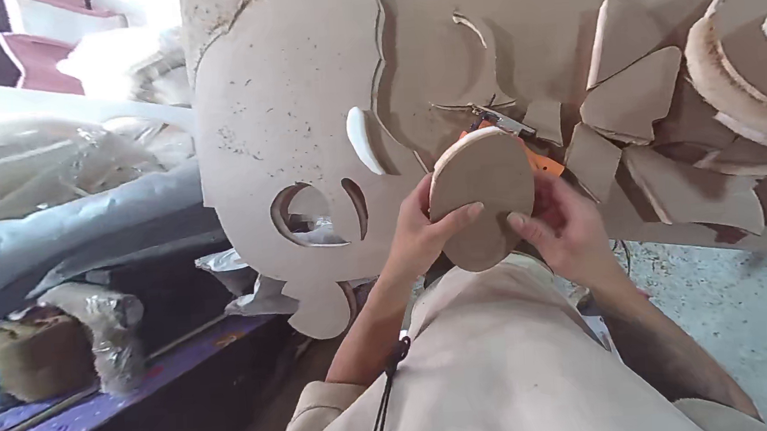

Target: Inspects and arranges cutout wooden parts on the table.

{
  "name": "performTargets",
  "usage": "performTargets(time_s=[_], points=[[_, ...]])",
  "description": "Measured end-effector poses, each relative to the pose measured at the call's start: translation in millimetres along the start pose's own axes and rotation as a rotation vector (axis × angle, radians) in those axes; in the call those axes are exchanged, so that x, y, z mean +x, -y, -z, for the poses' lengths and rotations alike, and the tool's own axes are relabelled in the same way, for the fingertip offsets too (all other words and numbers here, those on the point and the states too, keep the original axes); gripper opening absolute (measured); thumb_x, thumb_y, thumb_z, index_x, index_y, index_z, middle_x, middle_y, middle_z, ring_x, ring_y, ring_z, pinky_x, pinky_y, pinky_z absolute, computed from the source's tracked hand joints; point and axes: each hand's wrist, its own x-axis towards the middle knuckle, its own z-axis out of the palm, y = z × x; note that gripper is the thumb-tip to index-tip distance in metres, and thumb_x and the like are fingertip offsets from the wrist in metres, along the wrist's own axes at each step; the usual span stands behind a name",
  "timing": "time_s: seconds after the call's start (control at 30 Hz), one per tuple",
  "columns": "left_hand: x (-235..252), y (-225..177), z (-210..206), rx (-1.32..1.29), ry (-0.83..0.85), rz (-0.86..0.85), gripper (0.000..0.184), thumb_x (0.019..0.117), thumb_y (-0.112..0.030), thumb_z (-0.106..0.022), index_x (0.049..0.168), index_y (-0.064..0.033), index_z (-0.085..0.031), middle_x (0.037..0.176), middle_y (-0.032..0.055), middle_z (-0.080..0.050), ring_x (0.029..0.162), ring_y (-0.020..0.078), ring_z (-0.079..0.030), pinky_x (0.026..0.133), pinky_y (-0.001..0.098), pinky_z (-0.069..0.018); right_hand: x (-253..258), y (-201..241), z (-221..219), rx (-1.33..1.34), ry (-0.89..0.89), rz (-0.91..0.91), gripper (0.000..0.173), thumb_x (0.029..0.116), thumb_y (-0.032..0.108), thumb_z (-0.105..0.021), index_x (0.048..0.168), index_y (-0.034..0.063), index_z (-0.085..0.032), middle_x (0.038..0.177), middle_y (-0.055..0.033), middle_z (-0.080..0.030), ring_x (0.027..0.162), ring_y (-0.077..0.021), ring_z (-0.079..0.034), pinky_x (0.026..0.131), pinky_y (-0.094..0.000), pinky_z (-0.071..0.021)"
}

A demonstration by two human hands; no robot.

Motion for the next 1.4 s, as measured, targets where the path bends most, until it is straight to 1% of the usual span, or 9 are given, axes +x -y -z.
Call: performTargets(time_s=[0.13, 0.27, 0.4, 0.63, 0.73, 0.97, 1.13, 1.27, 1.4], points=[[-22.7, 4.9, 29.5, 0.123, 0.076, -0.032, 0.051, 0.0893, -0.015, -0.080, 0.130, 0.0057, -0.056, 0.109, 0.0111, -0.074, 0.100, 0.0197, -0.074, 0.090, 0.0395, -0.0639, 9.2, 14.6, -26.0, -0.003, -0.037, -0.002, 0.062, 0.0930, 0.035, -0.078, 0.143, 0.0062, -0.054, 0.120, -0.0078, -0.071, 0.106, -0.0204, -0.072, 0.089, -0.0388, -0.0646], [-47.1, 0.8, 57.5, 0.024, 0.041, -0.032, 0.053, 0.0907, -0.014, -0.078, 0.133, 0.0078, -0.054, 0.110, 0.0127, -0.074, 0.099, 0.0216, -0.074, 0.089, 0.0411, -0.0643, 11.2, 25.5, -70.1, -0.090, -0.104, 0.057, 0.033, 0.1084, 0.027, -0.054, 0.131, 0.0067, -0.066, 0.103, -0.0010, -0.075, 0.090, -0.0068, -0.071, 0.080, -0.0260, -0.0619], [-75.7, -8.2, 89.5, -0.043, -0.029, -0.102, 0.048, 0.0922, -0.015, -0.077, 0.129, 0.0053, -0.054, 0.106, 0.0100, -0.074, 0.095, 0.0193, -0.075, 0.087, 0.0400, -0.0648, 5.0, 32.5, -102.9, 0.055, -0.115, 0.095, 0.035, 0.1124, 0.020, -0.041, 0.131, -0.0018, -0.062, 0.107, -0.0099, -0.074, 0.094, -0.0181, -0.074, 0.085, -0.0372, -0.0648], [-90.6, -1.2, 132.5, -0.134, -0.089, -0.067, 0.047, 0.0914, -0.015, -0.078, 0.128, 0.0034, -0.055, 0.106, 0.0097, -0.075, 0.095, 0.0200, -0.075, 0.086, 0.0409, -0.0650, -23.5, 23.5, -141.9, 0.090, 0.126, -0.007, 0.053, 0.1010, 0.037, -0.066, 0.135, -0.0036, -0.058, 0.120, -0.0062, -0.072, 0.103, -0.0138, -0.071, 0.089, -0.0327, -0.0626], [-92.4, 6.0, 138.6, -0.206, -0.052, -0.015, 0.047, 0.0916, -0.015, -0.078, 0.129, 0.0027, -0.054, 0.104, 0.0093, -0.075, 0.093, 0.0199, -0.075, 0.085, 0.0402, -0.0654, -32.5, 25.2, -165.5, 0.086, 0.122, -0.060, 0.055, 0.0952, 0.026, -0.076, 0.135, -0.0038, -0.053, 0.118, -0.0067, -0.072, 0.101, -0.0154, -0.073, 0.087, -0.0341, -0.0651], [-100.5, 2.9, 151.4, -0.246, 0.041, -0.123, 0.040, 0.0940, -0.017, -0.075, 0.127, -0.0030, -0.057, 0.105, 0.0028, -0.076, 0.093, 0.0142, -0.075, 0.085, 0.0357, -0.0649, -39.0, 40.6, -185.1, 0.026, 0.093, -0.004, 0.052, 0.0952, 0.019, -0.076, 0.134, -0.0053, -0.051, 0.116, -0.0075, -0.071, 0.102, -0.0162, -0.073, 0.089, -0.0342, -0.0653], [-89.4, -0.2, 141.5, -0.243, 0.071, -0.083, 0.034, 0.1039, -0.017, -0.061, 0.131, 0.0001, -0.052, 0.107, 0.0069, -0.073, 0.095, 0.0175, -0.074, 0.087, 0.0379, -0.0641, -39.4, 38.1, -180.1, 0.000, 0.034, -0.040, 0.068, 0.0912, 0.018, -0.080, 0.142, -0.0067, -0.042, 0.122, -0.0104, -0.069, 0.105, -0.0189, -0.072, 0.090, -0.0354, -0.0656], [-75.6, 10.4, 125.6, -0.180, -0.056, 0.030, 0.035, 0.1087, -0.026, -0.052, 0.132, 0.0003, -0.055, 0.107, 0.0139, -0.072, 0.096, 0.0237, -0.073, 0.086, 0.0429, -0.0640, -39.9, 22.3, -169.1, -0.011, -0.022, -0.162, 0.067, 0.0926, 0.024, -0.079, 0.143, -0.0042, -0.044, 0.120, -0.0109, -0.071, 0.105, -0.0205, -0.073, 0.089, -0.0374, -0.0654], [-61.5, 27.8, 123.5, -0.176, -0.233, 0.108, 0.042, 0.1070, -0.034, -0.055, 0.137, -0.0043, -0.056, 0.113, 0.0166, -0.071, 0.100, 0.0281, -0.072, 0.088, 0.0472, -0.0628, -55.0, 6.8, -139.5, -0.115, 0.149, -0.295, 0.054, 0.0977, 0.037, -0.071, 0.139, 0.0056, -0.056, 0.114, -0.0033, -0.075, 0.096, -0.0173, -0.075, 0.082, -0.0377, -0.0663]])
